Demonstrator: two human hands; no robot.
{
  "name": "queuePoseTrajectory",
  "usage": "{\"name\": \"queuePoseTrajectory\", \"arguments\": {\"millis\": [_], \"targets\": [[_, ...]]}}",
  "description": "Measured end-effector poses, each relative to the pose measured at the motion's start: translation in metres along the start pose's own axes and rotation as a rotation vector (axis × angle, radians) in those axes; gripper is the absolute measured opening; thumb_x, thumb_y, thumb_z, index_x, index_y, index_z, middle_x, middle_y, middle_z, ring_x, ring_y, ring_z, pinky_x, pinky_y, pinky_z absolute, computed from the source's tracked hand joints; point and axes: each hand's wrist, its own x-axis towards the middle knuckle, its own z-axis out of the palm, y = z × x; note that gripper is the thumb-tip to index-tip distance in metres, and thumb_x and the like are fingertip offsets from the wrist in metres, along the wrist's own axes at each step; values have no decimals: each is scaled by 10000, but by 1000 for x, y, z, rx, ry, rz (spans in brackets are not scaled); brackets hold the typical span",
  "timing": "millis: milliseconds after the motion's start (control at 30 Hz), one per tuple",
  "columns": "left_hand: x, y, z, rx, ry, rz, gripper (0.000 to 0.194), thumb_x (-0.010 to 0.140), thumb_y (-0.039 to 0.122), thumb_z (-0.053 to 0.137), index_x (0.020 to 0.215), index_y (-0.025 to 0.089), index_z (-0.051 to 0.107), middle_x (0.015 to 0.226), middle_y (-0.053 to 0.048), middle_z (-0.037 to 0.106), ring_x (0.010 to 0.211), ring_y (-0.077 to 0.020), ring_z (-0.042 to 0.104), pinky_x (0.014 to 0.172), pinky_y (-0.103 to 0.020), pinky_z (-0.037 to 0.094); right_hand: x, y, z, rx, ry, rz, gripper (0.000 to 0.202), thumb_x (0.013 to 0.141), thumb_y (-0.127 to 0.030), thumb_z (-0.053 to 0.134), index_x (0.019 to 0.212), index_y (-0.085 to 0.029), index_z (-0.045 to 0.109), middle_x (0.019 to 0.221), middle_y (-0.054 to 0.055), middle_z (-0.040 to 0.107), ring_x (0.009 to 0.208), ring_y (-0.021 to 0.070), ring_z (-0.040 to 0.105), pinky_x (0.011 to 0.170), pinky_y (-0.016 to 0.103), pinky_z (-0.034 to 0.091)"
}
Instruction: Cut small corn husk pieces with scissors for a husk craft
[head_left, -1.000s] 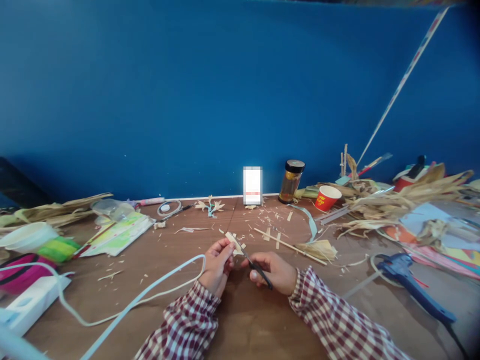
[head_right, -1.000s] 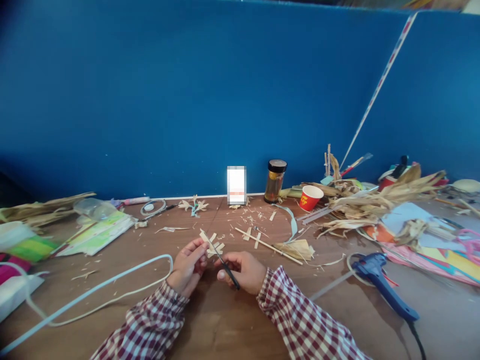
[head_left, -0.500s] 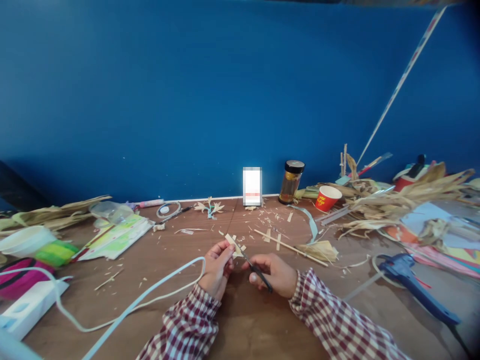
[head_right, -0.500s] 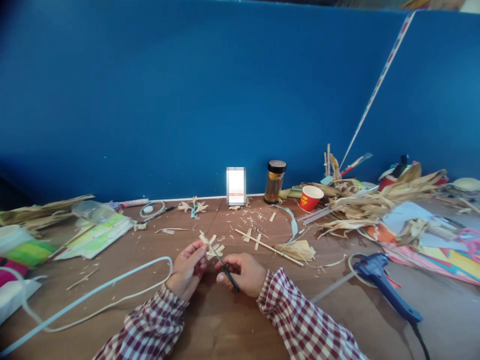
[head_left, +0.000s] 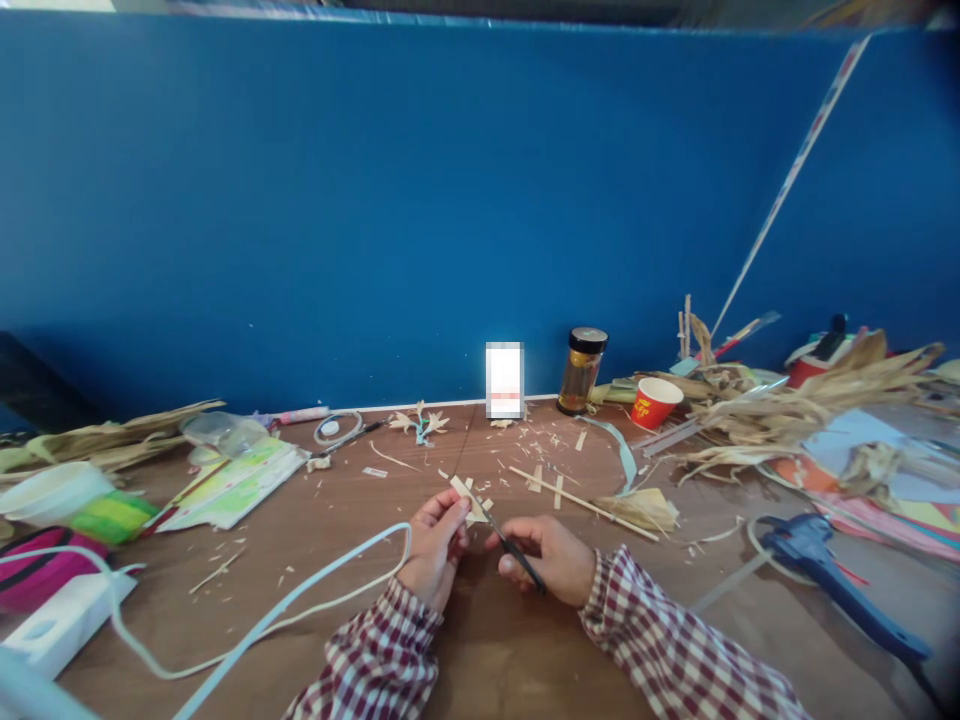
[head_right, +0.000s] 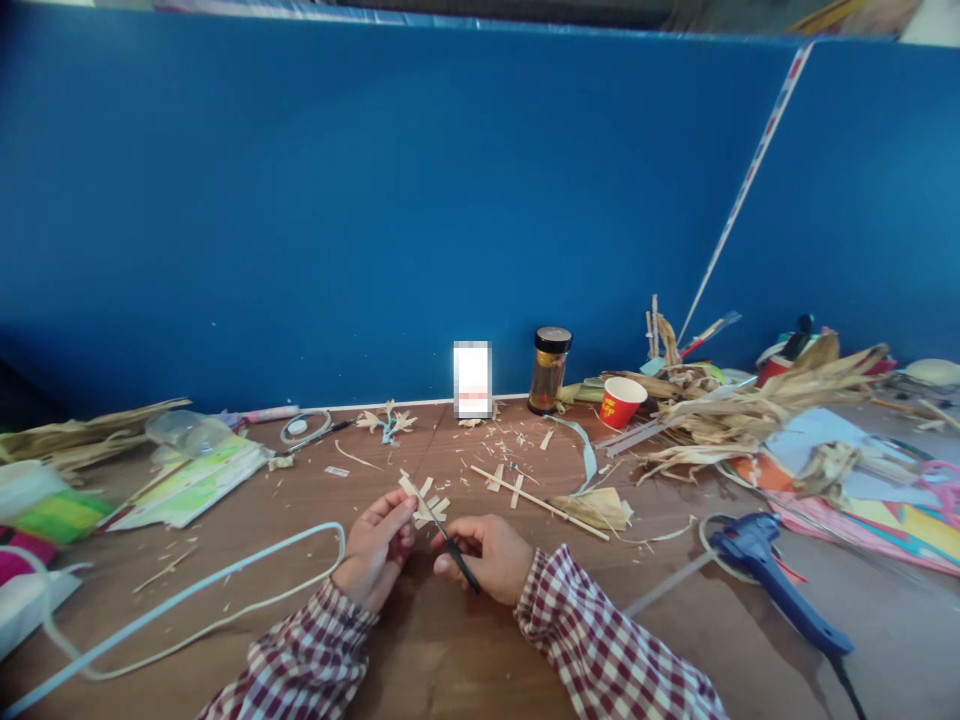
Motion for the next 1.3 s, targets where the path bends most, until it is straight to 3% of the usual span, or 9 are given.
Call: {"name": "queuePoseTrajectory", "arguments": {"millis": [1300], "targets": [[0, 2, 0, -8, 16, -6, 283, 545, 197, 763, 750, 118, 586, 516, 48, 538, 378, -7, 398, 353, -112, 315, 0, 1, 2, -78, 74, -5, 353, 668, -397, 664, 931, -165, 624, 536, -47, 503, 450, 72, 455, 433, 172, 367]]}}
